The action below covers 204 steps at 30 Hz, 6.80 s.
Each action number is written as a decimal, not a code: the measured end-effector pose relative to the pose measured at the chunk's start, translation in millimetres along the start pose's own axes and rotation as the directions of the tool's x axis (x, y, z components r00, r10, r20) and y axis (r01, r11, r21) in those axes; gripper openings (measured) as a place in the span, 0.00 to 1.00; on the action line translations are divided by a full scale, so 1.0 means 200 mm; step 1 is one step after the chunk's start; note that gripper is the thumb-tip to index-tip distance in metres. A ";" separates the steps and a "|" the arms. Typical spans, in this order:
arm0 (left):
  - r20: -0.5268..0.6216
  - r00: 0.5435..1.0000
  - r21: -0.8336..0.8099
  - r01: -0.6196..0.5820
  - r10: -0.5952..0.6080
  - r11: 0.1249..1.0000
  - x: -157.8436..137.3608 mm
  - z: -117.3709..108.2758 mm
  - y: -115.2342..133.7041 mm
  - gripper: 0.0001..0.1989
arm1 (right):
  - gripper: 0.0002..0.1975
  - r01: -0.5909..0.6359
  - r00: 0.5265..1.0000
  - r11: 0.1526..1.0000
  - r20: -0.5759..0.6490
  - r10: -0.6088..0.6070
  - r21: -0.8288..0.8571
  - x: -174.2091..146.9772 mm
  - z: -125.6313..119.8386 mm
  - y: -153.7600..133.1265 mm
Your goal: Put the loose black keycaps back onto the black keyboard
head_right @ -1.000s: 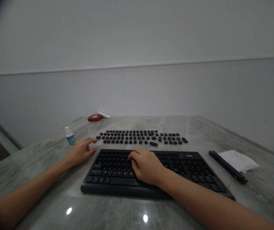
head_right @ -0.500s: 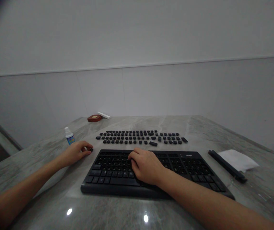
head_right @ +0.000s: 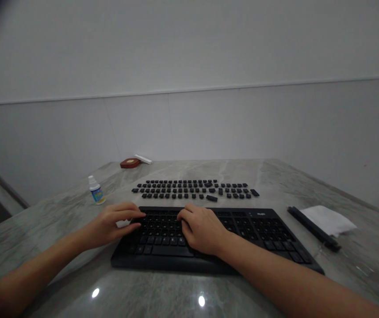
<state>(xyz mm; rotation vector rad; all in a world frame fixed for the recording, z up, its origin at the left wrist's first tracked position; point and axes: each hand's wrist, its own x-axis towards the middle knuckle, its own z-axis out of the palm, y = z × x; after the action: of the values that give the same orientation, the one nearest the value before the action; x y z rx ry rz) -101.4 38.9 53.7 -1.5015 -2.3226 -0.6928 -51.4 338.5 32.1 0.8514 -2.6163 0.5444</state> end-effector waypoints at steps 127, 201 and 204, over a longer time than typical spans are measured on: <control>-0.007 0.999 -0.192 0.037 -0.039 0.981 0.04 0.09 0.04 0.11 | 0.11 0.003 1.000 1.000 -0.004 -0.003 -0.012 -0.01 0.01 0.01; -0.049 0.930 0.183 0.366 -0.364 0.912 0.01 0.02 -0.05 0.03 | 0.11 0.025 1.000 1.000 -0.017 -0.025 -0.005 0.00 0.01 0.01; -0.014 0.971 0.038 0.238 -0.238 0.970 0.02 0.05 0.03 0.06 | 0.11 0.020 1.000 1.000 -0.018 -0.021 -0.013 0.00 0.01 0.01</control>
<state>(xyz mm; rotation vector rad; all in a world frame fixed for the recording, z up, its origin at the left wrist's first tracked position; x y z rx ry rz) -97.5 49.1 48.9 -1.2112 -2.5200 -0.7053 -52.5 338.6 30.0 0.8644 -2.5890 0.5270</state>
